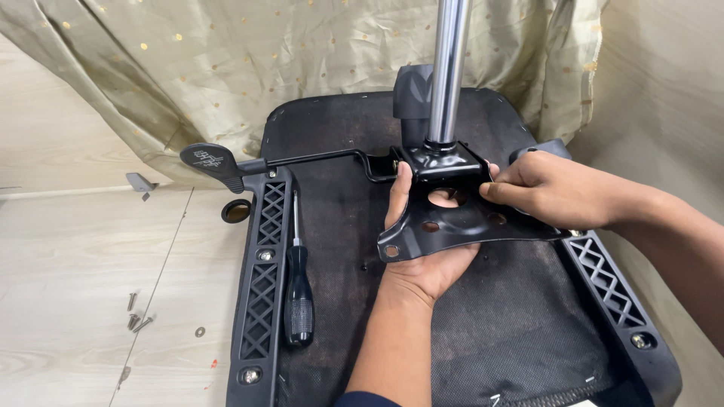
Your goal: The person uses a screwdriver to remove screws from the underside of an office chair, detaching the seat from the central column and base. They then remove screws from the armrests, separating them from the seat.
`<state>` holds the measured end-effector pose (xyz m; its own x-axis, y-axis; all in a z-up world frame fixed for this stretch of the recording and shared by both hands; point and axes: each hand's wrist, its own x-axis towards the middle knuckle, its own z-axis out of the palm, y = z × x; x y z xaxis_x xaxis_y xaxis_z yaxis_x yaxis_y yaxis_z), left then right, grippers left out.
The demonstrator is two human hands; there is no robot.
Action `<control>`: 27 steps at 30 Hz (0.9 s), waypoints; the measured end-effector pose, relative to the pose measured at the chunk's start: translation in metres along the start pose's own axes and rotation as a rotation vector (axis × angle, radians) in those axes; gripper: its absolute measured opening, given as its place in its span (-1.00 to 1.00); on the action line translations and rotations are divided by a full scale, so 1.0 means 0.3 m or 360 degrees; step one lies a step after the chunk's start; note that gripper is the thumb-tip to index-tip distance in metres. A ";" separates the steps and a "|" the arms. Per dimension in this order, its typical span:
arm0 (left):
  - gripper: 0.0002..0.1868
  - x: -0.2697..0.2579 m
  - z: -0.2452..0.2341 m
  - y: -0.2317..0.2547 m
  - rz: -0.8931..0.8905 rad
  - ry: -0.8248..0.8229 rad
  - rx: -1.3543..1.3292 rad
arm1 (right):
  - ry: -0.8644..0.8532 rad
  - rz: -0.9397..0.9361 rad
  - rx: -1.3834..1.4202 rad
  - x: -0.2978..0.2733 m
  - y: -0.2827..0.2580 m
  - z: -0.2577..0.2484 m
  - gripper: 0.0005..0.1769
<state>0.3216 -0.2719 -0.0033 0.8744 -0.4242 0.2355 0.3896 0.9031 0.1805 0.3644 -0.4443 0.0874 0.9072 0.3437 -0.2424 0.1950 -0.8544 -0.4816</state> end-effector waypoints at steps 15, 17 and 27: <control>-0.32 -0.021 0.004 -0.012 0.0132 0.0055 -0.0035 | 0.0613 -0.0633 0.0675 0.120 -0.077 -0.057 -0.43; -0.31 -0.021 0.003 -0.013 0.0141 0.0055 -0.0052 | 0.0502 -0.0719 0.0834 0.147 -0.116 -0.047 -0.42; -0.15 -0.031 0.035 -0.003 0.0037 0.0174 0.0008 | 0.0347 -0.0608 0.1608 0.236 -0.202 0.035 -0.65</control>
<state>0.3101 -0.2694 0.0044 0.9098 -0.3929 0.1339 0.3673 0.9123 0.1811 0.4129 -0.3640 0.0906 0.9178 0.3562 0.1754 0.1726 0.0400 -0.9842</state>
